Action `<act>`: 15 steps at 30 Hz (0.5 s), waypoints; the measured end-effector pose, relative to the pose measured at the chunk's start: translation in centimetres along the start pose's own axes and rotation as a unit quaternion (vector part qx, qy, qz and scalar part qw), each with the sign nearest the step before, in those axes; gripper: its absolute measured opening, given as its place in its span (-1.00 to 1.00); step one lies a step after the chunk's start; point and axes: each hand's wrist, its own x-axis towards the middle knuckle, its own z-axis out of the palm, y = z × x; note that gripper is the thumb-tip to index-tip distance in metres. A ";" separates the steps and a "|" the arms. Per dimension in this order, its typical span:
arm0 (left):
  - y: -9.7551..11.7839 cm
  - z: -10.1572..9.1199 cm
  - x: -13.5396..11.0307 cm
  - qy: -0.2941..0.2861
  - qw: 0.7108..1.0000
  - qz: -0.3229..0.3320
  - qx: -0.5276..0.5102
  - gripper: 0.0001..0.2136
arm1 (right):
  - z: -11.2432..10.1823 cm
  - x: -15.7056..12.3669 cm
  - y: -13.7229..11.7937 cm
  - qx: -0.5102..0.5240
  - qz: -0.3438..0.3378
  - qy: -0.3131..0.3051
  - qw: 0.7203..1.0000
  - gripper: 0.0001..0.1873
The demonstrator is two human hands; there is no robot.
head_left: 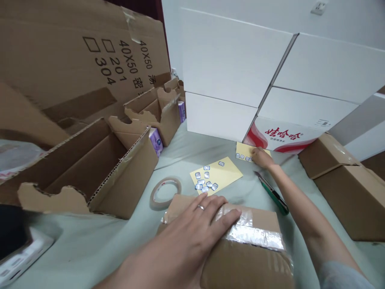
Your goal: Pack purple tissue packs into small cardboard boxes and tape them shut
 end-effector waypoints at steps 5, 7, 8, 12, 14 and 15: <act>0.0 -0.5 0.5 -0.007 1.000 -0.020 0.010 0.00 | -3.4 -6.5 -2.5 0.129 -0.078 -0.008 0.989 -0.44; 0.0 -0.9 1.0 -0.004 1.000 -0.022 0.018 -0.01 | -5.2 -11.5 -4.0 0.193 -0.132 -0.055 0.971 -0.13; 0.0 -1.1 1.3 0.000 1.000 -0.022 0.020 -0.03 | -5.9 -14.3 -4.8 0.218 -0.160 -0.079 0.959 0.05; 0.3 -1.3 2.8 0.020 0.999 0.003 0.032 -0.09 | -6.3 -24.7 -7.6 0.297 -0.241 -0.152 0.911 0.54; 0.8 -1.0 3.6 0.020 0.998 0.038 0.044 -0.10 | -5.0 -28.1 -8.4 0.262 -0.201 -0.102 0.939 0.59; 1.2 -0.8 4.0 0.014 0.997 0.058 0.052 -0.10 | -4.2 -29.4 -8.5 0.248 -0.176 -0.063 0.951 0.58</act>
